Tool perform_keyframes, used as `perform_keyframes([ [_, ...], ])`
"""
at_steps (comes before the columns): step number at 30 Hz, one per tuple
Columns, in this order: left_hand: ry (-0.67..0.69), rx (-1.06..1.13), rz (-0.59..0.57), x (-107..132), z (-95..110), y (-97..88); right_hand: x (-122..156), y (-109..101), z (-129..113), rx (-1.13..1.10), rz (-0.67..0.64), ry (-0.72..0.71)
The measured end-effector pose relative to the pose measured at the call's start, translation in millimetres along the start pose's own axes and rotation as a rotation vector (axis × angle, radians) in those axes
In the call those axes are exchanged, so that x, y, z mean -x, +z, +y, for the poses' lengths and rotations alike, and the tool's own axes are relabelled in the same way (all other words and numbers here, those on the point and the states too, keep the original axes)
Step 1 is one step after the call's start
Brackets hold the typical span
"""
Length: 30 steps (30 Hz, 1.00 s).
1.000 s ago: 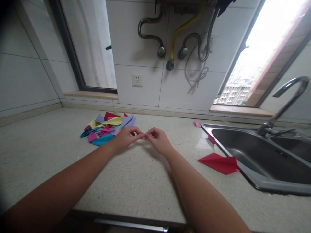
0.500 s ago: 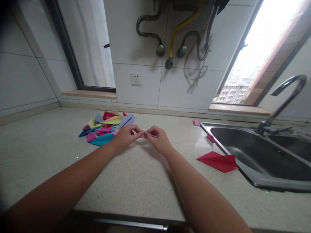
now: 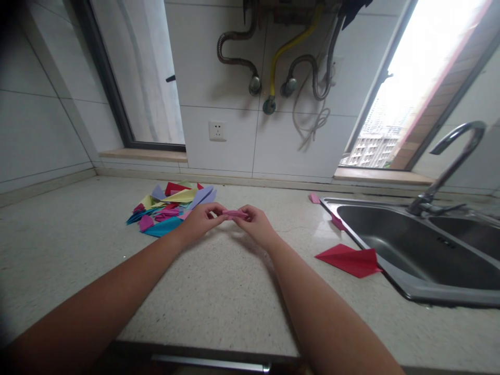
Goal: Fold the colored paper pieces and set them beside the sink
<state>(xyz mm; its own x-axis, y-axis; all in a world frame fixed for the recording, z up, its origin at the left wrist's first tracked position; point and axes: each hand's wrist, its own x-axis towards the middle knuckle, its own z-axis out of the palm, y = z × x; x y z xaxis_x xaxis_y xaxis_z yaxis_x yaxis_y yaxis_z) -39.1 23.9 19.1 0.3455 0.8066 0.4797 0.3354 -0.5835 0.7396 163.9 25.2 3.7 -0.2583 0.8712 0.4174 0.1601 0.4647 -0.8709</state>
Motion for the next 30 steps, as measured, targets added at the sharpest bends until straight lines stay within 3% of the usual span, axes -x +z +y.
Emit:
perform_keyframes([
  [6, -0.038, -0.038, -0.047, 1.0, -2.8, 2.4, 1.9, 2.8, -1.9, 0.02, -0.01, -0.008],
  [21, -0.139, -0.036, 0.042, 0.9, 3.2, 10.9, 1.5, 2.1, -4.5, 0.127, 0.016, -0.06],
  [27, -0.154, 0.068, -0.096, 2.5, -2.6, 4.8, 2.6, 0.5, -6.5, 0.025, -0.031, -0.001],
  [30, -0.146, 0.057, -0.104, 3.1, -3.2, 1.6, 1.9, -1.0, -5.9, -0.061, -0.088, 0.022],
])
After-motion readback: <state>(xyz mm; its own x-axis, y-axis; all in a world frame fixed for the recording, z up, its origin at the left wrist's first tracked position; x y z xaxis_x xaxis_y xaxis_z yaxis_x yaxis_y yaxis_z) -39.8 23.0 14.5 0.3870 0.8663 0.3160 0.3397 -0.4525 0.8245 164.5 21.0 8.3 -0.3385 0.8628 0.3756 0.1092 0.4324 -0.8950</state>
